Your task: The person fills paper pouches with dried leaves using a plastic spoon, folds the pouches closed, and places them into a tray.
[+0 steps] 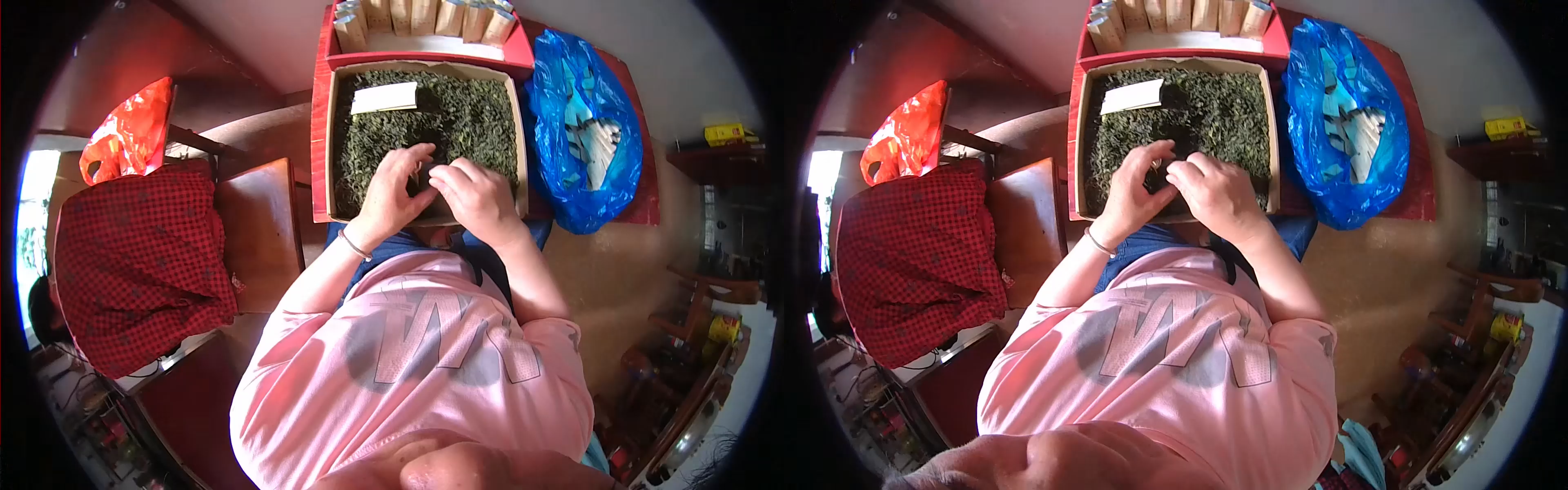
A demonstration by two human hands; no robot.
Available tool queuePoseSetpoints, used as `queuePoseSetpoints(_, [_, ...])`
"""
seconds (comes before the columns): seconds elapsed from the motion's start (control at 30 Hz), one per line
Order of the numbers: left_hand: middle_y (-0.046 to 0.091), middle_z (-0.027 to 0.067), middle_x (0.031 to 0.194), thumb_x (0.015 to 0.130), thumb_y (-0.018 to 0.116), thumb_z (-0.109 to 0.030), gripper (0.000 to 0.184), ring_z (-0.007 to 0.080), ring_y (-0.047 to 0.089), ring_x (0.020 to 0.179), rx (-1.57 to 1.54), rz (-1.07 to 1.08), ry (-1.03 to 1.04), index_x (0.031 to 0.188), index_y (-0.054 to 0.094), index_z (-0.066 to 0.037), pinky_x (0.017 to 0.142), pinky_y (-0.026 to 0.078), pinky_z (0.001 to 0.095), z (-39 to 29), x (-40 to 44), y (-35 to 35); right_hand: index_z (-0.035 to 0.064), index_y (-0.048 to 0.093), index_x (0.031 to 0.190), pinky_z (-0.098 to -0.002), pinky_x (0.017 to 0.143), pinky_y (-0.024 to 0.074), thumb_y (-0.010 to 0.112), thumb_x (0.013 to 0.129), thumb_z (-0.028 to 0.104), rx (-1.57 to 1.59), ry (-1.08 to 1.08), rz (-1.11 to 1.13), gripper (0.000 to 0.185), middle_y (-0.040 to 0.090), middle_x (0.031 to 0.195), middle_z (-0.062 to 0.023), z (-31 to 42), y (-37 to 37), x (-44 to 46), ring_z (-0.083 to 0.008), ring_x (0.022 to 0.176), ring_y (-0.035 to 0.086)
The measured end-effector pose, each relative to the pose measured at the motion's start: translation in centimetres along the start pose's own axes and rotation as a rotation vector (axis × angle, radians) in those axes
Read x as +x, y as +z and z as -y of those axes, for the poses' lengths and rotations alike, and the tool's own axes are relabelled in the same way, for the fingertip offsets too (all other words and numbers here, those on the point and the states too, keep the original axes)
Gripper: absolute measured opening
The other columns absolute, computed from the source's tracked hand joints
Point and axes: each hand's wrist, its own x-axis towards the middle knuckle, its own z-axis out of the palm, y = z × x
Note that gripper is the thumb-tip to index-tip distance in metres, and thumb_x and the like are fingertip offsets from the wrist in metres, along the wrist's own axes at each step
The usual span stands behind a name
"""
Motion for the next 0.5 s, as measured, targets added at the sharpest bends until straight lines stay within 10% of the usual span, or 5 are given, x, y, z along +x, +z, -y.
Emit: queuePoseSetpoints(0.5, [0.070, 0.0103, 0.103, 0.077, 0.087, -0.009, 0.030, 0.0309, 0.066, 0.100, 0.253, 0.093, 0.074, 0.103, 0.072, -0.006, 0.087, 0.054, 0.0403, -0.8, 0.5, -2.5, 0.0001, 0.073, 0.107, -0.0253, 0.061, 0.0510, 0.072, 0.099, 0.003, 0.340, 0.244, -0.385, 0.009, 0.071, 0.087, -0.0062, -4.0, -2.4, -3.0, -0.0102, 0.072, 0.065])
